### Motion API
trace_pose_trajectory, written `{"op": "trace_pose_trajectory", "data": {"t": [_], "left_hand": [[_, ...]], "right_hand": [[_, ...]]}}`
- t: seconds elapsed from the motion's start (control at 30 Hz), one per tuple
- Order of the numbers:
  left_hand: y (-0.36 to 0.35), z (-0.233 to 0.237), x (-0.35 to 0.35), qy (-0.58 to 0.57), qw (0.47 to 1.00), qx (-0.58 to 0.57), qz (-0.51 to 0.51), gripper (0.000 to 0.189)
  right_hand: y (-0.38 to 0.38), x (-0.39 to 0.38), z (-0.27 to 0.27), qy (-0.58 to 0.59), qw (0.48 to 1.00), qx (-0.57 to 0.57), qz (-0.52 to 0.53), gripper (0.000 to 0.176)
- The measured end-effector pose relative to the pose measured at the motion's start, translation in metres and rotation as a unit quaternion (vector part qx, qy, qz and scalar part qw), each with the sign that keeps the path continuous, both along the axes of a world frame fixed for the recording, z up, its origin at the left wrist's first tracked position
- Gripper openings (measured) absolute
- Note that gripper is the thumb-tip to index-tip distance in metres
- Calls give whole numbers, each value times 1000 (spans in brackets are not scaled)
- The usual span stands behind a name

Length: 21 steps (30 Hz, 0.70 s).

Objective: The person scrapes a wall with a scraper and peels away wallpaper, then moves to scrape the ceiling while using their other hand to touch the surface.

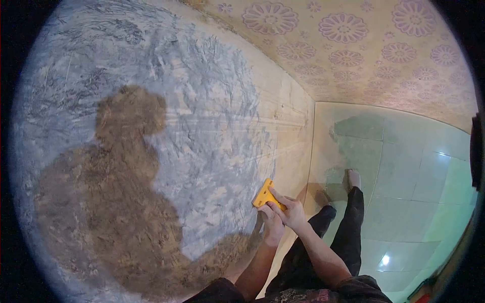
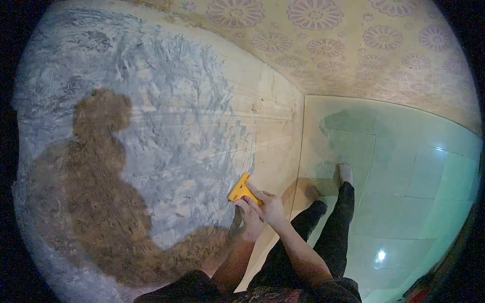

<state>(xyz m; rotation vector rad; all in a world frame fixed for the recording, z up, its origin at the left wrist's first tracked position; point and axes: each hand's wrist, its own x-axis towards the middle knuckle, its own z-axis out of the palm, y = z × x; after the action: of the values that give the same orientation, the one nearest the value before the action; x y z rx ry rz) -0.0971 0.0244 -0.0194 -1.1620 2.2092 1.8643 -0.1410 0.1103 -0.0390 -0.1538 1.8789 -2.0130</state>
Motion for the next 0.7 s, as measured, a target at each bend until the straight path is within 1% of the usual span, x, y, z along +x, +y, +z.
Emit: {"op": "trace_pose_trajectory", "data": {"t": [0.03, 0.1, 0.17, 0.23, 0.3, 0.33, 0.37, 0.4, 0.43, 0.47, 0.53, 0.57, 0.6, 0.67, 0.7], "left_hand": [[-2, -8, -2, 3, 1000, 1, 0, 86], [0, -15, -12, 21, 991, 83, 104, 75], [2, -12, -28, 14, 992, 78, 100, 77], [14, 7, -49, -17, 993, 68, 94, 82], [27, 16, -61, -46, 993, 60, 87, 87], [19, -7, -62, -42, 993, 63, 88, 87], [2, -50, -61, -4, 984, 142, 105, 87], [-6, -72, -57, 33, 967, 219, 124, 87], [23, -23, -91, 5, 976, 159, 150, 89], [26, -20, -104, 9, 975, 162, 151, 89], [35, -11, -118, 22, 973, 164, 162, 90], [42, -3, -125, 72, 981, 117, 134, 91], [47, 6, -126, 74, 981, 118, 136, 91], [50, 20, -128, 18, 974, 144, 174, 91], [44, 12, -121, 20, 974, 143, 174, 91]], "right_hand": [[0, -5, 0, -2, 1000, 0, 4, 51], [1, -17, 0, -6, 1000, 4, 5, 51], [1, -30, 0, -10, 1000, 6, 5, 51], [3, -40, -1, 4, 1000, -10, -24, 50], [8, -51, -1, 8, 1000, 4, -14, 50], [11, -60, -1, 13, 1000, 13, -5, 50], [15, -71, -1, 15, 1000, 16, -5, 50], [18, -82, 0, 24, 999, 30, 0, 51], [21, -94, 1, 36, 998, 45, 2, 51], [23, -101, 1, 40, 998, 48, 3, 51], [24, -110, 1, 17, 996, 87, 11, 52], [26, -112, 5, -10, 996, 88, 15, 52], [27, -109, 6, -8, 996, 89, 17, 52], [23, -104, 8, 3, 994, 106, -20, 49], [22, -99, 10, 5, 994, 105, -20, 49]]}}
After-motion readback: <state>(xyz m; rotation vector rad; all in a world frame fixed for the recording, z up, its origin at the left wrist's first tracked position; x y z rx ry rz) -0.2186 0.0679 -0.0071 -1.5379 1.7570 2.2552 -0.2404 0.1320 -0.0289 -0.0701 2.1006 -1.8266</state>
